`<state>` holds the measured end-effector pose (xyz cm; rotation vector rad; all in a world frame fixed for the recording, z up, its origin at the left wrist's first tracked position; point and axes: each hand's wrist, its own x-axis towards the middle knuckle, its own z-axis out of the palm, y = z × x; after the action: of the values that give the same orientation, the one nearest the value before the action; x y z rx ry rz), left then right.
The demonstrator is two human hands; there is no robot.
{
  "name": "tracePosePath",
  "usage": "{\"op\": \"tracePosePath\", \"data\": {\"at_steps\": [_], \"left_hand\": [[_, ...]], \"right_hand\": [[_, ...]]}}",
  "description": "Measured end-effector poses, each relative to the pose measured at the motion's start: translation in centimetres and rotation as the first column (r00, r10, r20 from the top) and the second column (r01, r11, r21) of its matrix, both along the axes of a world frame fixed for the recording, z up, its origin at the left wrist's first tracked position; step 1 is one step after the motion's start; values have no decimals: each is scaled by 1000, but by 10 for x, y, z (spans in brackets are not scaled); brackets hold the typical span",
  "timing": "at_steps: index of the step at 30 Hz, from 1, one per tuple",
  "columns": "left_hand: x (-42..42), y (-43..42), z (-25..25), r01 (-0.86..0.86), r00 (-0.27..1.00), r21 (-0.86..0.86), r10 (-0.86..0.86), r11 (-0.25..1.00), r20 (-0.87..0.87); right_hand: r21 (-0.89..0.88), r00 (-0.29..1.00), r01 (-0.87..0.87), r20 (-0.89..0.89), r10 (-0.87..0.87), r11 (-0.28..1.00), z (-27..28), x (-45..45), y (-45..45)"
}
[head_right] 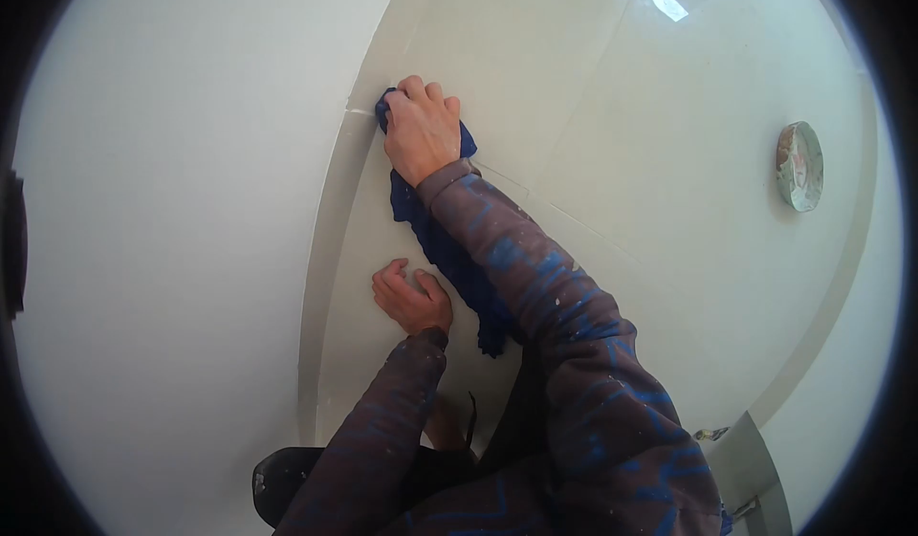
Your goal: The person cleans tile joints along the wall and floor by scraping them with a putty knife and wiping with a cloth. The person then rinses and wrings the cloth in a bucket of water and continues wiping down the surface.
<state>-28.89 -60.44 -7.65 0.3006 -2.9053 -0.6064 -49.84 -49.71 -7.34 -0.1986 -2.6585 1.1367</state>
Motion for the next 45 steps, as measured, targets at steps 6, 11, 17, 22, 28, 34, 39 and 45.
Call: {"op": "tracePosePath", "data": {"at_steps": [6,11,17,22,28,34,39,45], "left_hand": [[-2,0,3,49,998,-33,-49,998,-28],[-4,2,2,10,999,-25,-9,1000,40],[6,-6,-13,21,1000,-85,-21,996,8],[17,-45,-60,-96,990,-132,109,987,94],[12,-60,-95,0,966,-295,-76,956,-247],[1,-37,-42,61,981,-226,-100,972,-165],[8,-23,-28,95,978,-21,-98,995,-186],[8,-12,-9,48,989,-16,-50,999,-136]], "right_hand": [[24,982,-185,38,184,982,7,11,12],[43,999,2,-40,0,999,3,-9,9],[-83,645,-726,263,718,683,31,71,-12],[-189,959,-283,-57,277,940,124,162,41],[14,579,794,288,-763,607,111,445,219],[781,46,594,207,-977,193,63,797,293],[735,-404,618,602,-688,280,-21,974,475],[344,-362,884,71,-929,-318,17,884,439]]}}
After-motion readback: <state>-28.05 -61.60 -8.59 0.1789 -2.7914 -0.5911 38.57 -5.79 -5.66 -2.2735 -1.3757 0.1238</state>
